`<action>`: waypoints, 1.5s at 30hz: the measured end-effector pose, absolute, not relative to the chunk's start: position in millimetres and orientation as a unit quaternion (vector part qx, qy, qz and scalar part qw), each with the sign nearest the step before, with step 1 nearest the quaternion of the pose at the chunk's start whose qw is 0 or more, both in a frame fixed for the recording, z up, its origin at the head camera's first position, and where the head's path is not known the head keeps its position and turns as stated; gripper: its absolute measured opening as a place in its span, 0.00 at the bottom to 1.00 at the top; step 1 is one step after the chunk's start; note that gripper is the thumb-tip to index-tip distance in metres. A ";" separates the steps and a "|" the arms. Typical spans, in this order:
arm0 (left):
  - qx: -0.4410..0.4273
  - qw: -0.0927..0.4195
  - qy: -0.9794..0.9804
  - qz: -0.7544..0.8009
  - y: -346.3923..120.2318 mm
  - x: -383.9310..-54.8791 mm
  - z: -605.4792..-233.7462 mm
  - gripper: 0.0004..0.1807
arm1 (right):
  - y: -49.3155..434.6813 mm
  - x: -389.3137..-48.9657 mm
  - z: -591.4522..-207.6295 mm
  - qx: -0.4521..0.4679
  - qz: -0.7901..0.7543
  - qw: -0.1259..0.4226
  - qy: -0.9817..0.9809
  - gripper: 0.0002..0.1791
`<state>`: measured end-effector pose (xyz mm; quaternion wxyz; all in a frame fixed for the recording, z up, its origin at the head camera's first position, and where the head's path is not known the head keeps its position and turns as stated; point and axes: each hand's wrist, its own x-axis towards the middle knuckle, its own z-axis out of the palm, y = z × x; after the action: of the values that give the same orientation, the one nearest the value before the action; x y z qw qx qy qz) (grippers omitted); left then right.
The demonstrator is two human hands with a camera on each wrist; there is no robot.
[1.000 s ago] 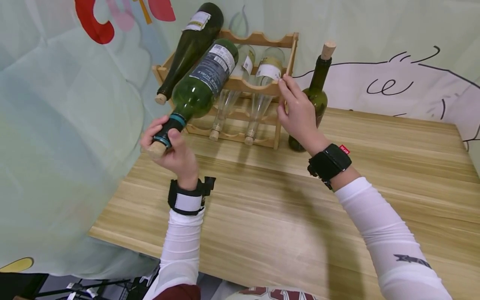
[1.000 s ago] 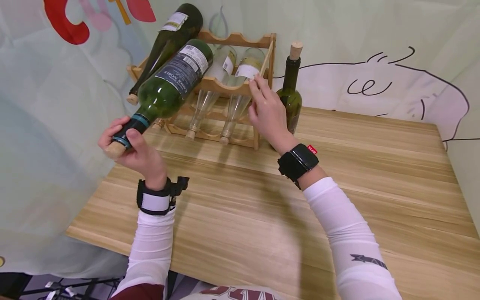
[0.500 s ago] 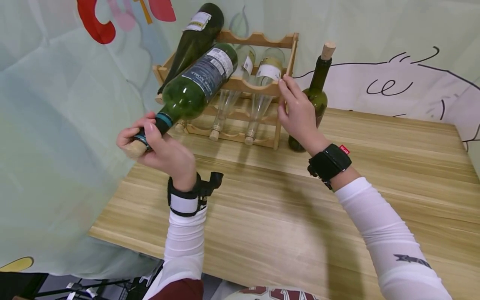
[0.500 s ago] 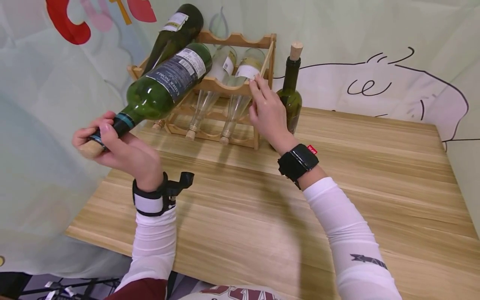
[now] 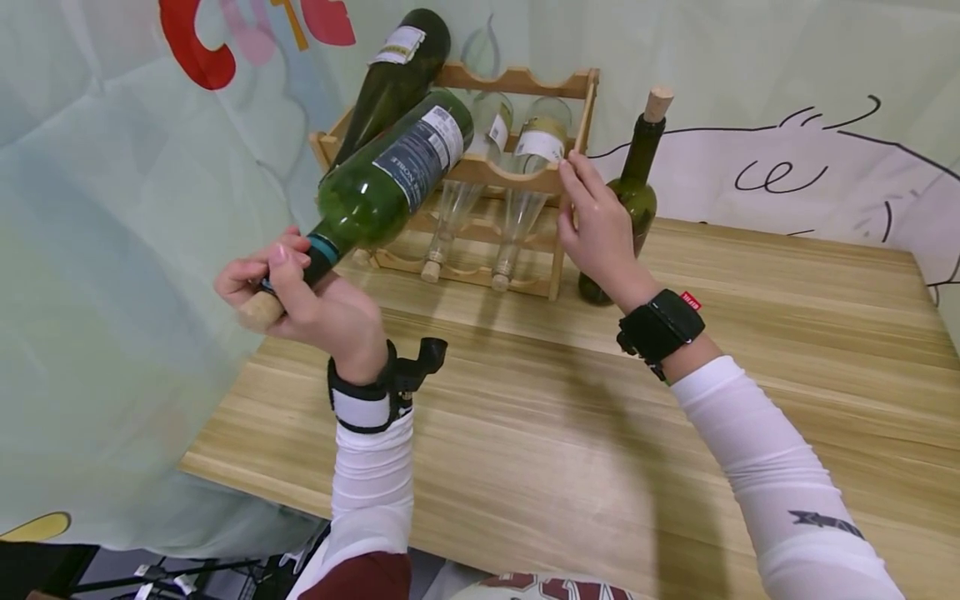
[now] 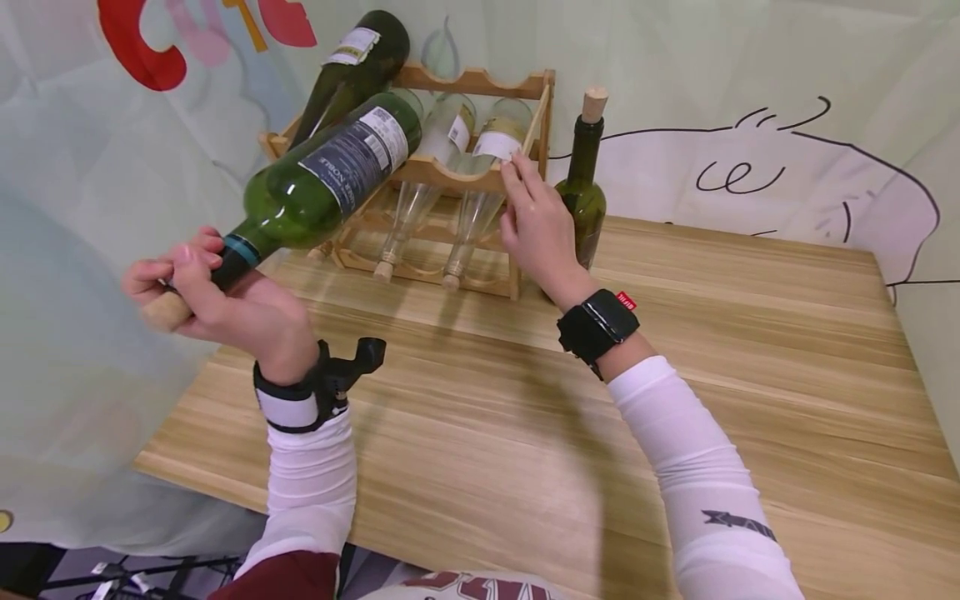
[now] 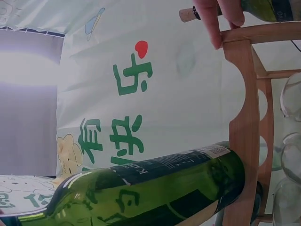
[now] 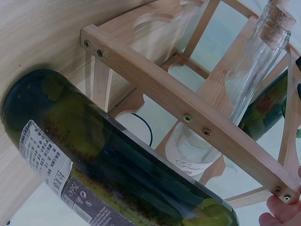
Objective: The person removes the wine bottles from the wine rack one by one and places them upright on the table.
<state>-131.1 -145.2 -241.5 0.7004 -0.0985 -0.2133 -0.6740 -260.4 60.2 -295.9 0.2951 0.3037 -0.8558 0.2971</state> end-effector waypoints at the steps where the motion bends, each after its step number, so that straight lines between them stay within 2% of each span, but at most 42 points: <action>1: -0.104 0.702 -0.208 -0.673 -145.3 -130.7 -240.7 0.09 | 60.1 -260.3 -295.9 0.305 0.297 0.295 -0.856 0.25; 20: -0.108 0.715 -0.212 -0.657 -146.0 -116.3 -236.2 0.09 | 57.6 -257.5 -296.4 0.309 0.299 0.292 -0.855 0.26; 36: -0.105 0.774 -0.230 -0.581 -146.4 -93.6 -225.0 0.06 | 58.7 -255.5 -297.0 0.308 0.293 0.280 -0.861 0.27; 40: -0.107 0.756 -0.233 -0.602 -142.4 -83.7 -225.7 0.08 | 60.7 -255.3 -294.8 0.307 0.299 0.269 -0.863 0.28; 45: -0.124 0.710 -0.183 -0.669 -135.0 -80.2 -219.6 0.08 | 65.2 -256.7 -288.7 0.307 0.330 0.195 -0.871 0.30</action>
<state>-80.2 -135.0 -219.6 0.7100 -0.1243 -0.1829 -0.6686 -256.7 65.2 -288.7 0.1950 0.3070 -0.8711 0.3299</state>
